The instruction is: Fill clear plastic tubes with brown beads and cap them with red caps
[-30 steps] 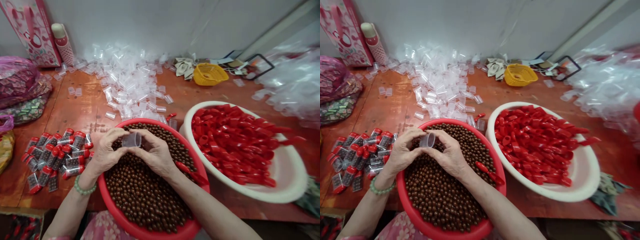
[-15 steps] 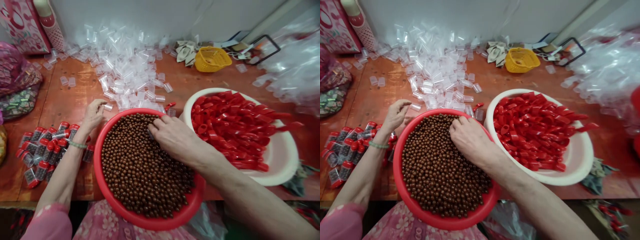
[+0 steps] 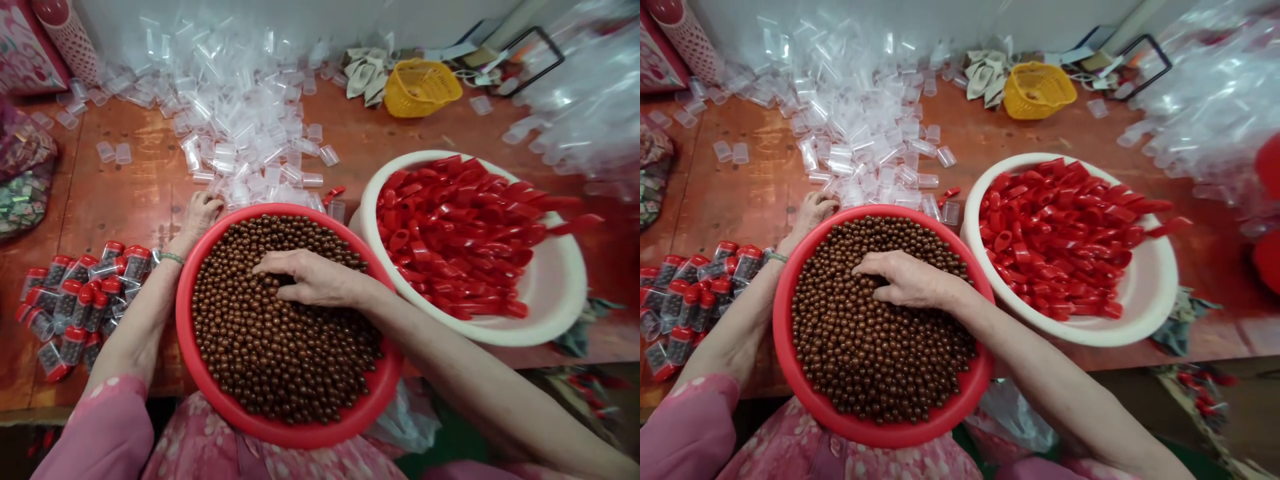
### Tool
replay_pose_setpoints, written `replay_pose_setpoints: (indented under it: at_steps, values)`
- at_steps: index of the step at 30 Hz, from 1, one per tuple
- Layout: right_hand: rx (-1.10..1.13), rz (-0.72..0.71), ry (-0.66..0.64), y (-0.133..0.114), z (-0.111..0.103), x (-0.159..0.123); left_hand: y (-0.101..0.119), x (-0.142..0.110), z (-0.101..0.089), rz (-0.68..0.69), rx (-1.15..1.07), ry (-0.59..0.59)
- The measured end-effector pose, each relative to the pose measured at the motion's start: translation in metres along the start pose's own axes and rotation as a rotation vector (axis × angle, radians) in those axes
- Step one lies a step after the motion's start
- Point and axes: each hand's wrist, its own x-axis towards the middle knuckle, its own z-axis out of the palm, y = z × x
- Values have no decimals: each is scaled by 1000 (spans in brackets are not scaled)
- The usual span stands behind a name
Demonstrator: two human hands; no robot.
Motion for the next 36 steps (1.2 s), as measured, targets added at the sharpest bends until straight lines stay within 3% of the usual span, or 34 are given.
replay_pose_setpoints:
  at_steps: [5,10,14,19,24,27,31,36]
  values:
    - [415,85,83,-4,0,-10,12,1,-20,-58,-92,81]
    - [462,39,90,-12,-6,-14,40,-10,-48,-111,-519,109]
    - [450,-48,119,-9,-8,-14,78,-32,-74,16,-572,198]
    - [430,-76,159,-12,-11,-19,125,-58,-85,254,-401,12]
    - [469,-82,159,-19,-12,-25,140,-69,-76,438,-273,-214]
    - [466,-64,158,-22,-10,-27,142,-80,-83,347,-416,-300]
    - [453,-111,218,-26,-9,-25,151,-102,-91,47,-816,-487]
    - [364,-140,260,-31,-4,-22,162,-118,-73,-14,-864,-388]
